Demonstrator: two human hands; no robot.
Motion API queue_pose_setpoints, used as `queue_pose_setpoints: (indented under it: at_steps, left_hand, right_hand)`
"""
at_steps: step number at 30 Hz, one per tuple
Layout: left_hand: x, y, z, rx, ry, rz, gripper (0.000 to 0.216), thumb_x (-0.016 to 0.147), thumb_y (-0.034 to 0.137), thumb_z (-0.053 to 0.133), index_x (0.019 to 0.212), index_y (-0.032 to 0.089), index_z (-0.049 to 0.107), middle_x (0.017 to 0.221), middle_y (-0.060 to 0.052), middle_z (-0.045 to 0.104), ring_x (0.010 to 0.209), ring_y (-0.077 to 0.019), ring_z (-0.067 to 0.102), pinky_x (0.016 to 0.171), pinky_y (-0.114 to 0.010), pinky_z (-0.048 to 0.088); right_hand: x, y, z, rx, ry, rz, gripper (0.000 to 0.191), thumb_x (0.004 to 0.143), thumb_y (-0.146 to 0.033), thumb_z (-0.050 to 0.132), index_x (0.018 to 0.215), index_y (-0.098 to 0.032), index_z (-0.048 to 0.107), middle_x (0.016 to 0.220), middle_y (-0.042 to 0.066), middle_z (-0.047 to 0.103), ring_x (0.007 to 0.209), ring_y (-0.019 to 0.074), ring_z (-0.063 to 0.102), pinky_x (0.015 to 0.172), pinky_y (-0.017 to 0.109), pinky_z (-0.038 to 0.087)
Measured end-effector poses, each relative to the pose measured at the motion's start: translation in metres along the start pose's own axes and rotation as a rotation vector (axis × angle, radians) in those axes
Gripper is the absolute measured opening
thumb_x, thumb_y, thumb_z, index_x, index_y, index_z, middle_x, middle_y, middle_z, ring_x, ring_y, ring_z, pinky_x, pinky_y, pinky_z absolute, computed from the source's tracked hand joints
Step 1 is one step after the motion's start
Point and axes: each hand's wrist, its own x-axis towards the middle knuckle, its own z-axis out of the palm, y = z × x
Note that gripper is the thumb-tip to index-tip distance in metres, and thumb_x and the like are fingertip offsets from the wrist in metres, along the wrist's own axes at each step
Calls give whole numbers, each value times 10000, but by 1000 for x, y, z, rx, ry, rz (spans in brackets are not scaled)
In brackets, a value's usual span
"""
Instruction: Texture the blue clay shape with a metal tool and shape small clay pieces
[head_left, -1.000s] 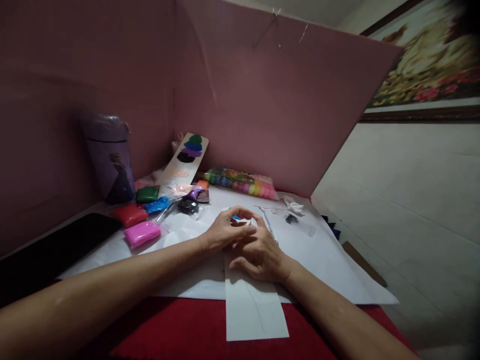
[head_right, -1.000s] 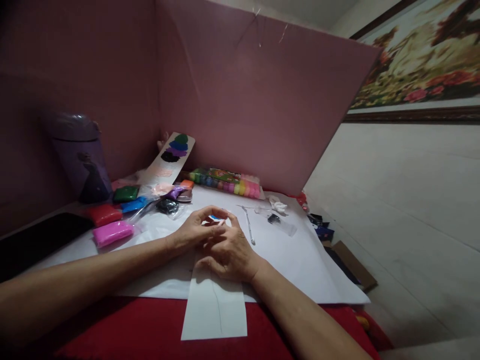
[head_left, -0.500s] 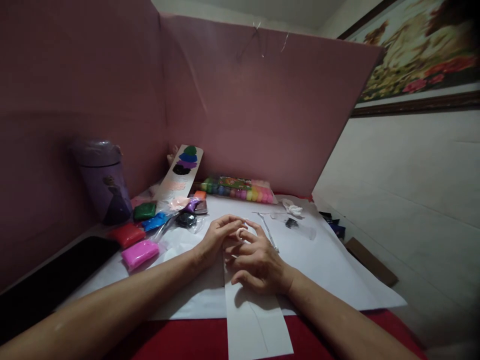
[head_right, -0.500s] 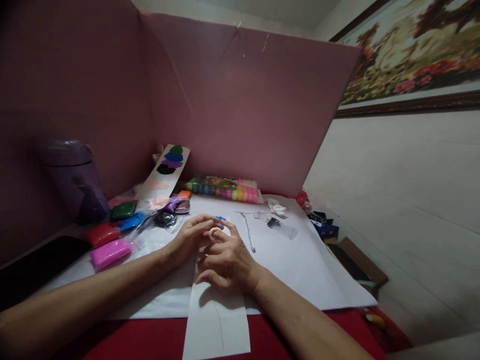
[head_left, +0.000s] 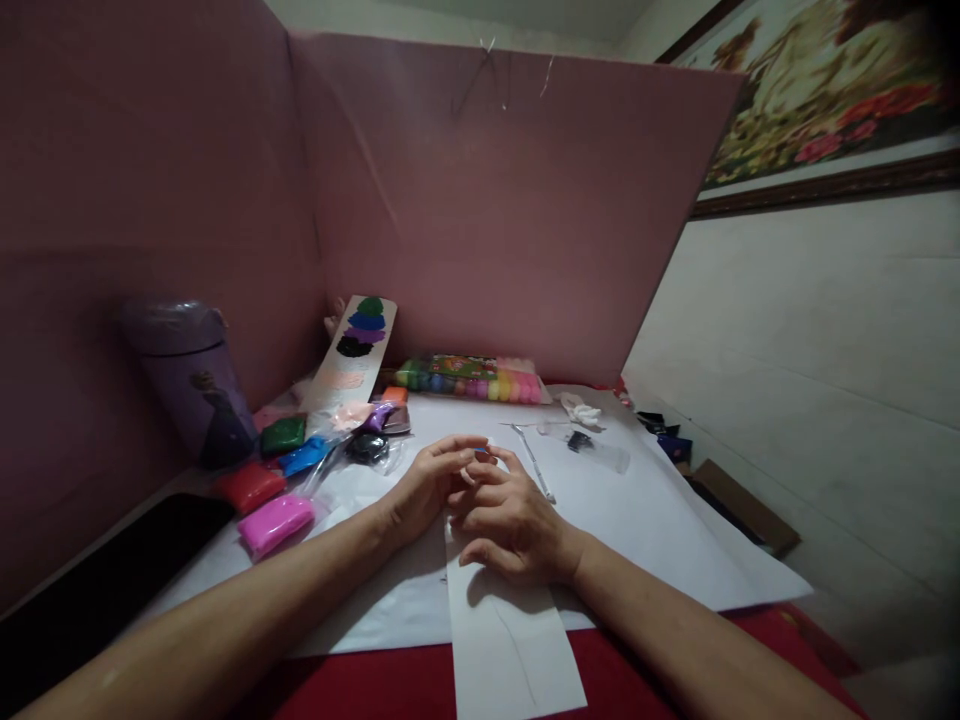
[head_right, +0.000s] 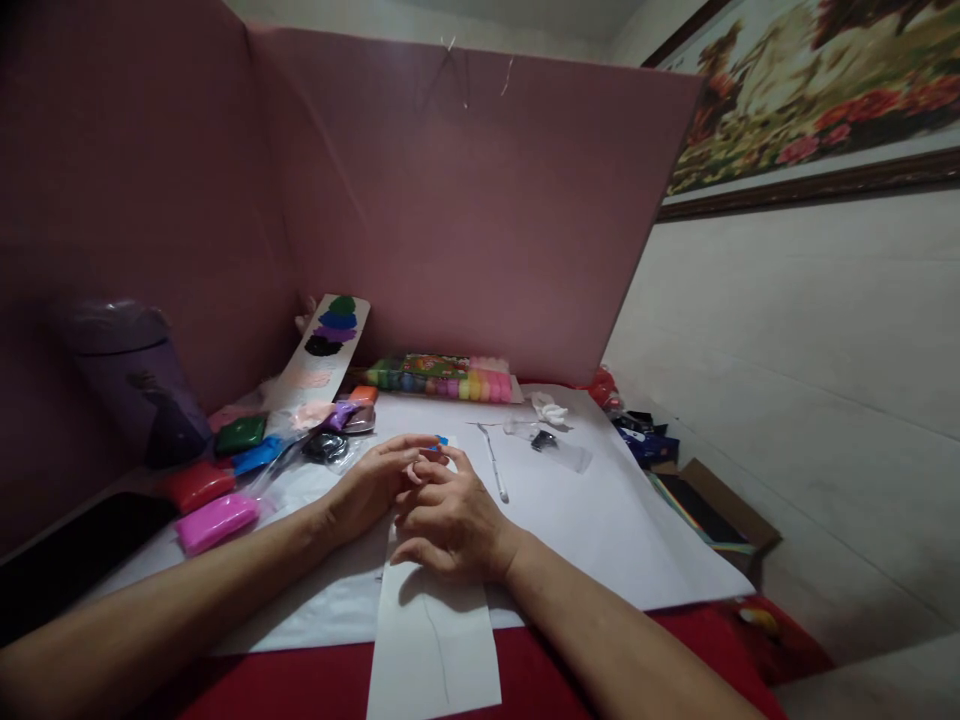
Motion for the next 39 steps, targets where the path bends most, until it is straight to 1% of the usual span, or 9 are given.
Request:
queue_pose_setpoints:
  at_steps: [4, 6, 9, 15, 19, 24, 29, 35, 39]
  left_hand:
    - [0, 0, 1, -2, -12, -1, 275, 638, 161, 744, 891, 89, 662, 662, -34, 625, 550, -98, 555, 522, -196, 400]
    - [1, 0, -1, -45, 5, 0, 251, 631, 142, 744, 865, 100, 663, 692, -37, 640, 586, -113, 582, 575, -220, 440]
    - [3, -1, -5, -77, 18, -7, 267, 615, 114, 741, 870, 101, 663, 764, -63, 671, 637, -140, 617, 618, -247, 470]
    - [6, -5, -10, -73, 43, 30, 276, 659, 96, 724, 927, 101, 659, 742, -50, 659, 633, -124, 618, 601, -221, 483]
    - [9, -5, -9, -43, 102, 55, 279, 659, 92, 749, 920, 110, 651, 752, -56, 665, 641, -130, 629, 612, -231, 509]
    - [13, -5, -8, 12, 134, 71, 202, 738, 149, 717, 917, 83, 652, 731, -80, 660, 551, -104, 594, 530, -200, 485]
    - [15, -6, -10, 16, 125, 52, 256, 776, 127, 671, 1026, 77, 645, 696, -77, 647, 490, -89, 558, 497, -200, 474]
    - [15, -4, -8, 8, 90, 34, 252, 810, 196, 647, 1036, 84, 649, 738, -73, 625, 556, -101, 577, 529, -206, 478]
    - [16, -4, -8, 3, 86, 28, 226, 797, 163, 640, 1004, 73, 656, 732, -72, 619, 541, -102, 567, 533, -216, 482]
  right_hand:
    - [-1, -2, 0, -23, 64, 21, 229, 864, -413, 550, 798, -224, 663, 801, 7, 708, 1097, 242, 534, 1082, 519, 154]
    - [-1, -4, 0, -42, 112, 52, 184, 869, -343, 545, 792, -223, 662, 789, 7, 709, 1116, 245, 527, 1080, 524, 158]
    - [-1, -6, -2, -57, 167, 89, 130, 863, -266, 552, 824, -223, 668, 825, 5, 717, 1101, 235, 537, 1065, 511, 191]
    - [-3, -7, -2, -39, 335, 133, 145, 873, -280, 549, 881, -233, 686, 914, 26, 719, 1014, 240, 557, 971, 481, 309]
    - [-6, 3, 3, 183, 549, 337, 265, 943, -300, 425, 921, -210, 673, 962, 76, 660, 927, 209, 577, 837, 396, 436]
    - [-8, 24, 12, 458, 761, 655, 408, 946, -454, 380, 808, -163, 631, 720, 44, 579, 624, 149, 535, 570, 285, 456]
    - [-8, 32, 16, 669, 771, 797, 489, 899, -575, 395, 805, -153, 622, 641, 30, 583, 507, 121, 500, 415, 225, 385]
    - [-10, 29, 18, 597, 722, 792, 474, 907, -559, 400, 810, -162, 640, 627, 26, 593, 483, 113, 494, 395, 219, 380]
    - [-8, 27, 16, 525, 698, 749, 466, 922, -536, 391, 790, -165, 640, 615, 23, 598, 505, 124, 516, 471, 247, 440]
